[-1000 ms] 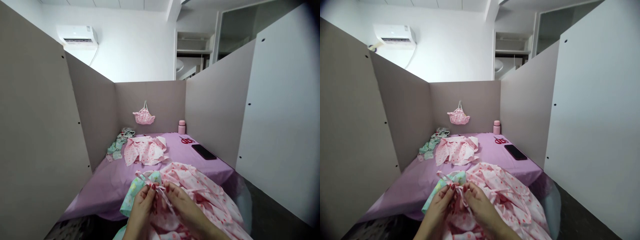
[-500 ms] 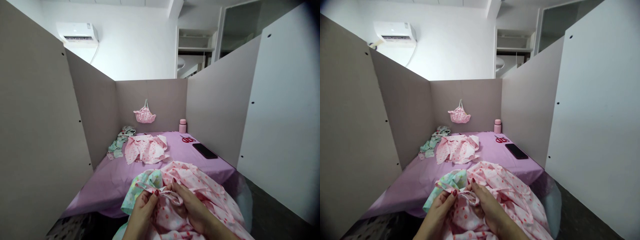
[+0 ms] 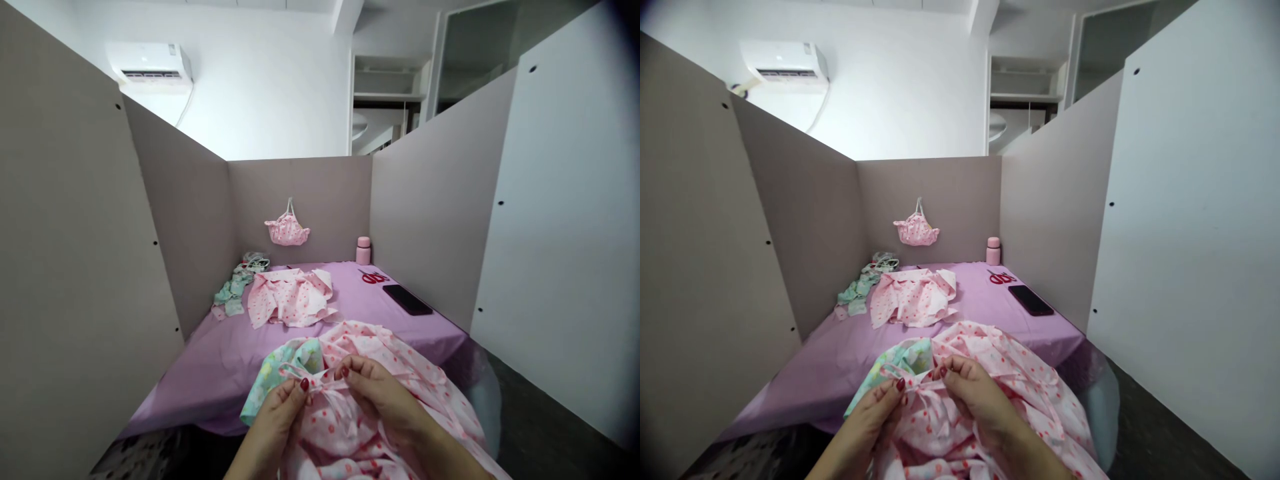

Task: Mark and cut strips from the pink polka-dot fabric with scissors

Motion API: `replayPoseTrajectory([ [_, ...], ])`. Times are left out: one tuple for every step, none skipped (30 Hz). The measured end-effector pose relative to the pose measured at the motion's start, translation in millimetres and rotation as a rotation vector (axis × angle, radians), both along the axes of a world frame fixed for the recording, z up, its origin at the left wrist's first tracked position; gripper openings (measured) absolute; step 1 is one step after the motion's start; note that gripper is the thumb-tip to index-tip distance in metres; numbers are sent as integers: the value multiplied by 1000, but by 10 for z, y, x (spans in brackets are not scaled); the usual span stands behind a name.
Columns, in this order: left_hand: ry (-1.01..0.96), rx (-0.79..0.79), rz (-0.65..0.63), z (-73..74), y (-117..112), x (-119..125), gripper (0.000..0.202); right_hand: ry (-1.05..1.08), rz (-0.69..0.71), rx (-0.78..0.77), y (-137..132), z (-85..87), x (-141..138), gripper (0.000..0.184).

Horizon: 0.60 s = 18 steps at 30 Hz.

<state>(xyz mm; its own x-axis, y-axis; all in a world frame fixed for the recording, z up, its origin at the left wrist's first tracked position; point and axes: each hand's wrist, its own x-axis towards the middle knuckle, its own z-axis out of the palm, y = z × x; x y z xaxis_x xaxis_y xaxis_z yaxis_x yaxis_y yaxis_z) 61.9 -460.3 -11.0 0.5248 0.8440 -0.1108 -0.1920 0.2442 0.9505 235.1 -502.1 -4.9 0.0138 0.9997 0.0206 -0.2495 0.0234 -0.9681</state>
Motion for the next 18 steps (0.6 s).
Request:
replayPoseTrajectory([
  [16, 20, -4, -12, 7, -4, 49, -20, 17, 10, 8, -14, 16, 38],
  [33, 37, -14, -31, 14, -6, 48, -40, 35, 14, 12, -22, 24, 39],
  [47, 53, -26, -57, 18, -4, 47, -62, 57, 17, 13, -24, 22, 40],
  [50, 65, -35, -84, 22, 2, 45, -81, 84, 21, 10, -20, 12, 41],
  [39, 70, -42, -109, 25, 10, 44, -95, 115, 25, 3, -11, -5, 41],
  [16, 69, -48, -127, 29, 19, 42, -100, 141, 30, -6, 2, -26, 41],
  [-11, 64, -46, -135, 35, 27, 41, -95, 157, 33, -17, 16, -49, 40],
  [-34, 55, -32, -130, 44, 32, 40, -81, 161, 35, -27, 30, -68, 39],
  [-50, 38, -8, -114, 57, 33, 42, -64, 161, 35, -36, 43, -83, 39],
  [-62, 13, 28, -89, 74, 28, 45, -49, 156, 34, -44, 54, -90, 39],
  [-79, -13, 66, -60, 94, 18, 51, -38, 158, 34, -49, 62, -91, 39],
  [-98, -41, 103, -33, 115, 6, 58, -30, 168, 35, -52, 66, -88, 39],
  [-117, -67, 133, -15, 135, -5, 64, -24, 183, 33, -53, 68, -82, 38],
  [-130, -88, 151, -9, 151, -13, 69, -18, 194, 29, -54, 67, -77, 38],
  [-131, -97, 160, -17, 161, -14, 69, -8, 197, 23, -55, 63, -75, 37],
  [-116, -96, 159, -37, 161, -7, 66, 3, 191, 18, -55, 58, -78, 36],
  [-93, -88, 145, -65, 151, 6, 61, 13, 181, 17, -56, 52, -87, 35],
  [-72, -74, 108, -93, 130, 25, 57, 19, 169, 17, -56, 47, -100, 34],
])
